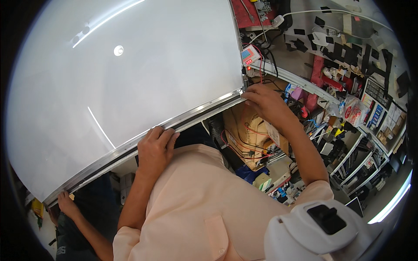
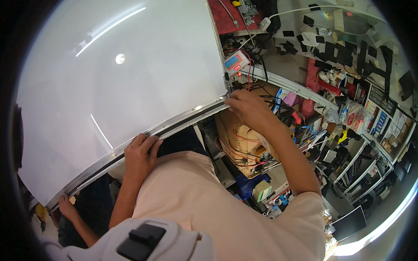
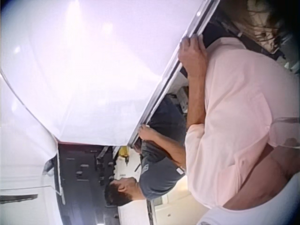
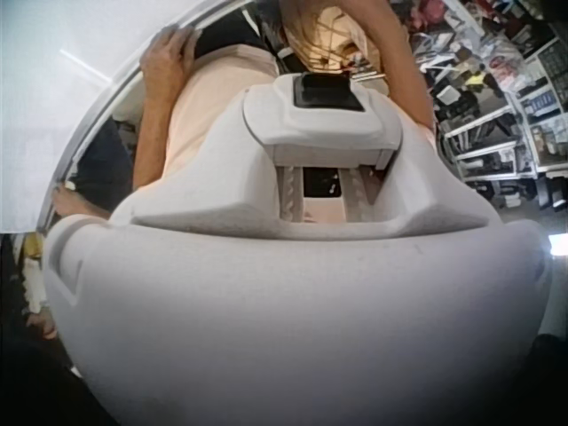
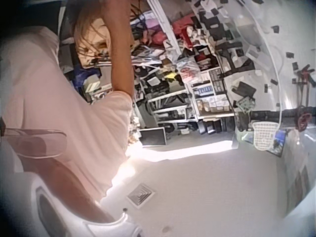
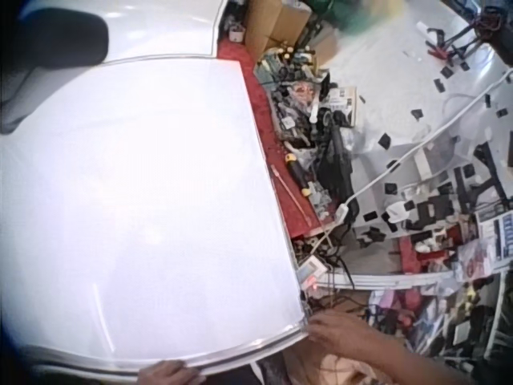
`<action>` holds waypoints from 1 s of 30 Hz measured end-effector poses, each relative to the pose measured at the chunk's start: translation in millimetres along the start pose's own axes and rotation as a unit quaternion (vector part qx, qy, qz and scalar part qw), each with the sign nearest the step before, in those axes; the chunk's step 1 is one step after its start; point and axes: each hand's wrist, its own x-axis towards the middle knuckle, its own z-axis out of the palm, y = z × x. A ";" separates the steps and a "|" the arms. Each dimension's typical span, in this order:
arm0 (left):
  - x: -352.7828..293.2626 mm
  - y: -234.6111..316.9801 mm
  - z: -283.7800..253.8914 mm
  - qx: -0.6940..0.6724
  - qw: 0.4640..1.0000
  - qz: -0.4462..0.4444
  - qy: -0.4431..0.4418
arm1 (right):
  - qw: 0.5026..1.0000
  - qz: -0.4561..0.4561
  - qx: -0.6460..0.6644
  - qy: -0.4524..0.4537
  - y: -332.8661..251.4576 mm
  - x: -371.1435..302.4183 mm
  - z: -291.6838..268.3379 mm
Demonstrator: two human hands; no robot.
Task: The person removes parts from the edge of a monitor frame, handles thin strips on a bench while using a handheld tool to touch specific points, and then replaces components in the frame while another person holds the monitor.
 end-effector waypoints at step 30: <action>-1.3 10.2 1.0 -0.011 0.999 -0.021 0.033 | 0.978 -0.190 -0.071 -0.051 38.2 18.7 1.0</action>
